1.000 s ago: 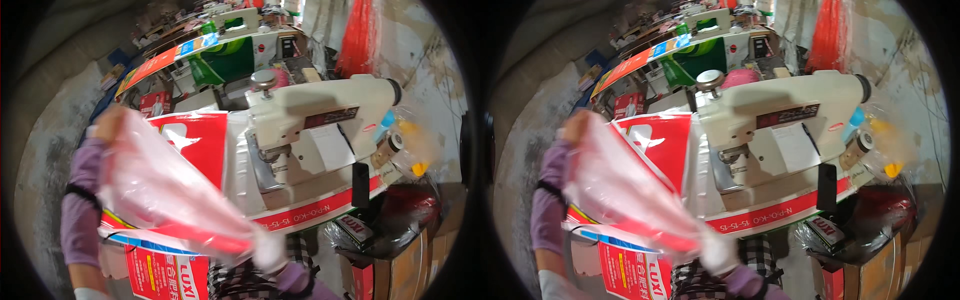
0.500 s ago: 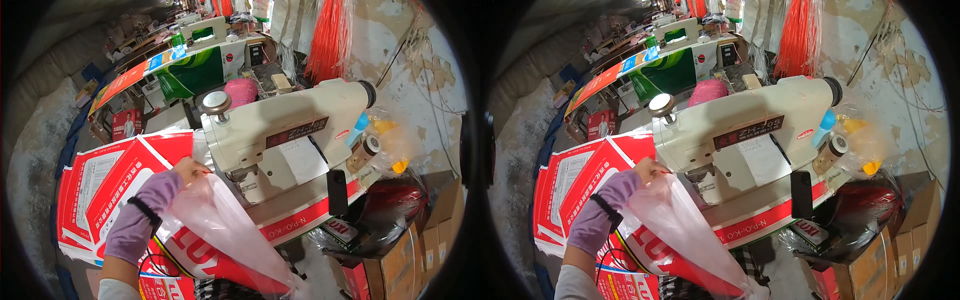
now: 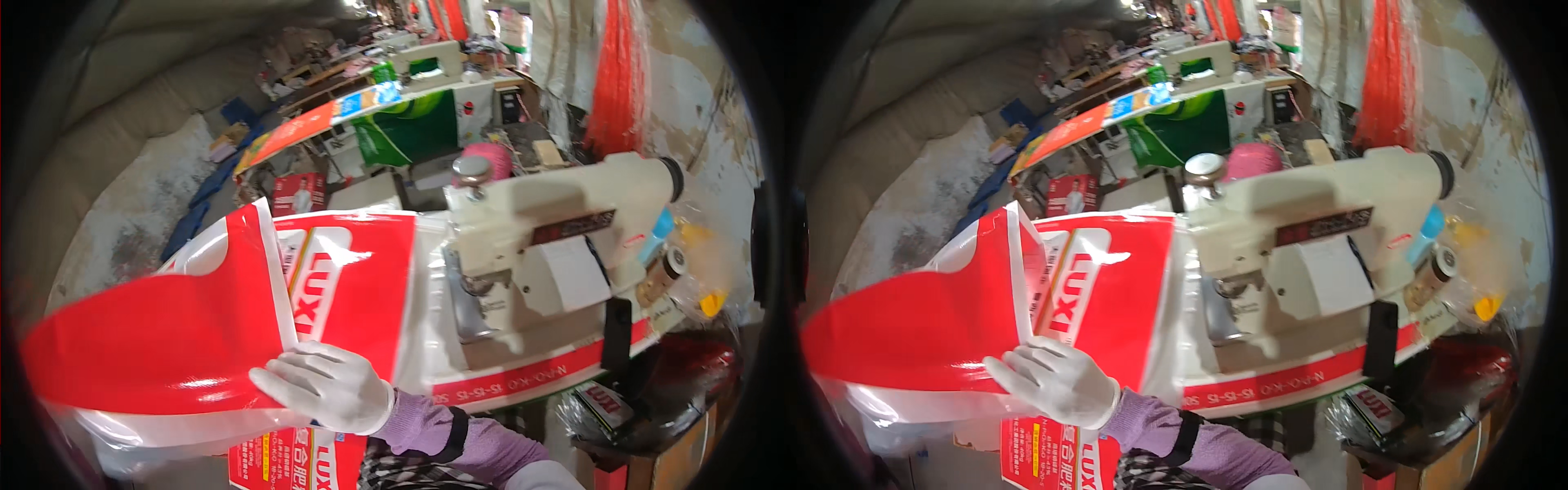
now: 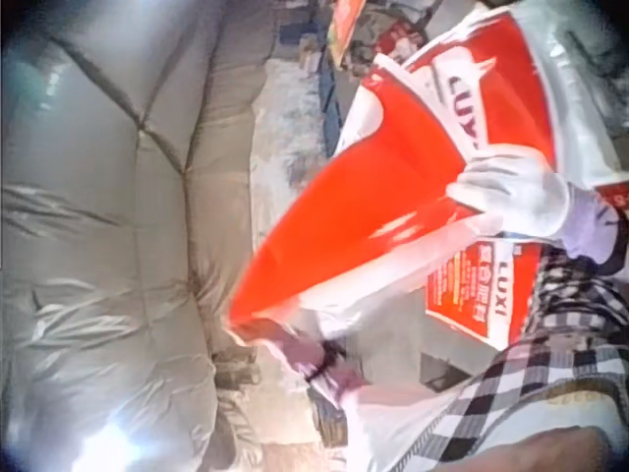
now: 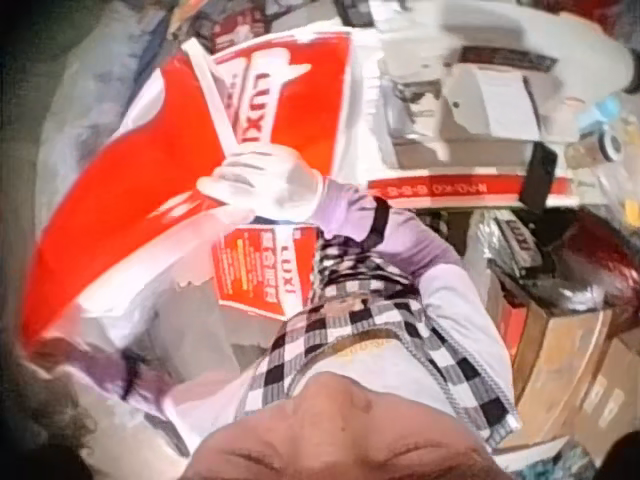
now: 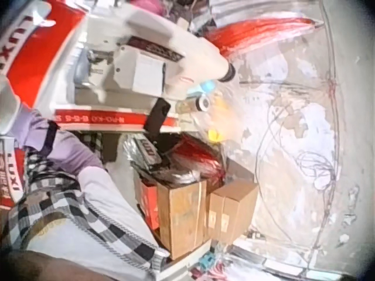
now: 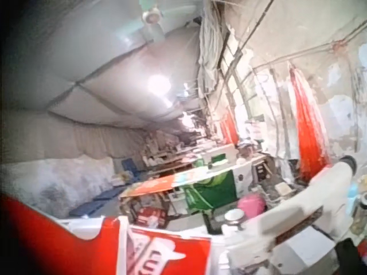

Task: Sewing the edges of plastic fertilizer bags using an industrial sewing machine.

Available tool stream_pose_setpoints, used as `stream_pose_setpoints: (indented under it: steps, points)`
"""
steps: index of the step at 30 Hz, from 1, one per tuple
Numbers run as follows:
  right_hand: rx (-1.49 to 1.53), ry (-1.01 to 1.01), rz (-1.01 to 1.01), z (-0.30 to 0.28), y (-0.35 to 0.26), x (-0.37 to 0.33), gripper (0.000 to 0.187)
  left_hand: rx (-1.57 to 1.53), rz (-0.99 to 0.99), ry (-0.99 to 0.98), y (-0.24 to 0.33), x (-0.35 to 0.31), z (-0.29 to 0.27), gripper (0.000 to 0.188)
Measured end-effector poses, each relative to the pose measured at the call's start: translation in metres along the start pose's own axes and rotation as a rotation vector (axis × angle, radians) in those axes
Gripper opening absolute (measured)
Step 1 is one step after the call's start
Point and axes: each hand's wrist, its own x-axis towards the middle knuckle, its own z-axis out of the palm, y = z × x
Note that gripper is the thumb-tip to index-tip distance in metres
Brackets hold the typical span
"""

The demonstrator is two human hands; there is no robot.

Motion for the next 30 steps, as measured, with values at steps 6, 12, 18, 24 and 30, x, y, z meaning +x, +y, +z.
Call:
stream_pose_setpoints:
  steps: [6,12,18,24,30]
  points:
    - [-0.132,-0.337,0.014,0.018,0.006,-0.054,0.042,-0.089,-0.152,-0.115,-0.032,-0.171,-0.007,0.023]
    - [0.032,-0.546,0.031,0.033,-0.033,-0.117,0.041,0.049,-0.086,-0.15,-0.122,-0.038,0.057,0.019]
    - [0.451,-0.189,0.666,0.053,-0.101,-0.119,0.047,0.276,0.699,-0.096,0.073,0.201,0.312,0.012]
    - [-0.031,0.013,1.479,-0.111,-0.12,-0.265,0.032,-0.283,0.953,-0.554,0.257,0.055,0.596,0.016]
    - [-0.381,-0.096,1.637,-0.162,-0.186,-0.365,0.03,-0.654,0.996,-0.965,0.29,-0.007,0.685,0.015]
